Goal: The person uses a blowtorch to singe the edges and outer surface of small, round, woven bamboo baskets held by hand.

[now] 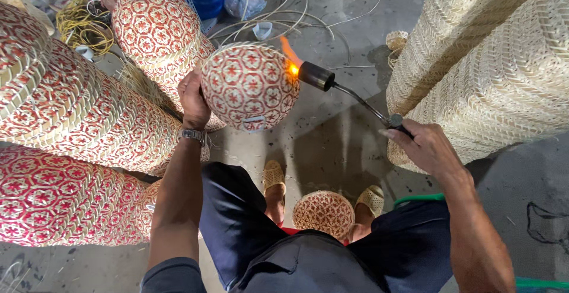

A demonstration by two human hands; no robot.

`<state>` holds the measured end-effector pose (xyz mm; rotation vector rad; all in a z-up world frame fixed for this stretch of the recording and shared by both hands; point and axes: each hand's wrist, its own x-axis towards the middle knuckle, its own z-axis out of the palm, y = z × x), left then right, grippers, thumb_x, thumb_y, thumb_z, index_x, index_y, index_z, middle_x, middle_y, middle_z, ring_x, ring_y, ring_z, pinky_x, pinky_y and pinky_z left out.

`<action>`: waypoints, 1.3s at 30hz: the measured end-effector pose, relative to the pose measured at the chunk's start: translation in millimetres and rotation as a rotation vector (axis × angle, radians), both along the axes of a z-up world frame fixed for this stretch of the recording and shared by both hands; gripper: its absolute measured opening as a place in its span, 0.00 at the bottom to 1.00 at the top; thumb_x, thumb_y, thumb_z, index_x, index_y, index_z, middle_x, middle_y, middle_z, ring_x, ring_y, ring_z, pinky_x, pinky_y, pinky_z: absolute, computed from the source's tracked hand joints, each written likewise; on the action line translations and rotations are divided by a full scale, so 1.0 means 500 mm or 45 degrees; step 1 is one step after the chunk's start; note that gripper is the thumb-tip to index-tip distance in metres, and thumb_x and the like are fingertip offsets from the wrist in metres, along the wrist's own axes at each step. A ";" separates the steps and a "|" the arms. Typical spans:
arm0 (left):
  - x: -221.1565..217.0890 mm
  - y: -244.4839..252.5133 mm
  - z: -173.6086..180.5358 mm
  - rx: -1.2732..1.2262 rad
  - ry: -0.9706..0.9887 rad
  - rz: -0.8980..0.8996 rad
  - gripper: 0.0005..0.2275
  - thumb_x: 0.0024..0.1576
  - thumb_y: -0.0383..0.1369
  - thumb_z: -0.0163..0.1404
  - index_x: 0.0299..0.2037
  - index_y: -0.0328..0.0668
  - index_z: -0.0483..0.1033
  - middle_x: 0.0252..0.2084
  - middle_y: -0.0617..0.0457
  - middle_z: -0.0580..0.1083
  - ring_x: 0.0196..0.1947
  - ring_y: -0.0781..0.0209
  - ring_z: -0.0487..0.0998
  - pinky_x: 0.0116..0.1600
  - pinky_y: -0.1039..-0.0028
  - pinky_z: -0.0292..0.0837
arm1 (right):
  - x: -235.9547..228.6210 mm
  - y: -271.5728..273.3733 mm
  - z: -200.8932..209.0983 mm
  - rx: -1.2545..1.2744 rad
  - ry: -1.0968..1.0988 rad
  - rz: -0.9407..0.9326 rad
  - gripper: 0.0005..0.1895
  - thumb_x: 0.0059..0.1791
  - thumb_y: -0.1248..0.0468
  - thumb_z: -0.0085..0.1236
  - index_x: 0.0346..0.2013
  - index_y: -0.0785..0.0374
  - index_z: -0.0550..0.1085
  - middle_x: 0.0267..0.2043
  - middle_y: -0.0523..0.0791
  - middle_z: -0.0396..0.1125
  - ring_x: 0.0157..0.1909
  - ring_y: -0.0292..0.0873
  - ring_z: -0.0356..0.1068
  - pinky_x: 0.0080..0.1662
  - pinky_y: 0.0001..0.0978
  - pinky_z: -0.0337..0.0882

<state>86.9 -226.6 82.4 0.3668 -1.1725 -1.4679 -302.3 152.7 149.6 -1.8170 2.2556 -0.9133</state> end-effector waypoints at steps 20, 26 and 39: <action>-0.069 0.058 -0.011 0.602 0.354 -0.145 0.24 0.63 0.48 0.38 0.62 0.41 0.70 0.60 0.46 0.75 0.60 0.48 0.76 0.64 0.51 0.74 | 0.023 0.007 -0.056 0.254 -0.159 -0.032 0.19 0.51 0.50 0.59 0.36 0.66 0.78 0.16 0.49 0.65 0.17 0.41 0.62 0.26 0.42 0.63; -0.097 0.053 -0.039 0.592 0.543 -0.095 0.22 0.67 0.46 0.41 0.64 0.39 0.69 0.62 0.49 0.74 0.59 0.51 0.76 0.65 0.55 0.73 | 0.048 0.000 -0.065 0.220 -0.185 0.055 0.18 0.49 0.50 0.62 0.36 0.64 0.81 0.16 0.46 0.65 0.19 0.36 0.62 0.25 0.36 0.64; -0.057 0.030 -0.052 -0.005 0.159 0.064 0.09 0.69 0.34 0.51 0.41 0.35 0.77 0.40 0.52 0.79 0.36 0.67 0.77 0.45 0.74 0.74 | -0.011 -0.001 -0.051 0.232 -0.271 -0.128 0.17 0.51 0.52 0.58 0.41 0.64 0.80 0.18 0.50 0.68 0.20 0.41 0.65 0.27 0.40 0.66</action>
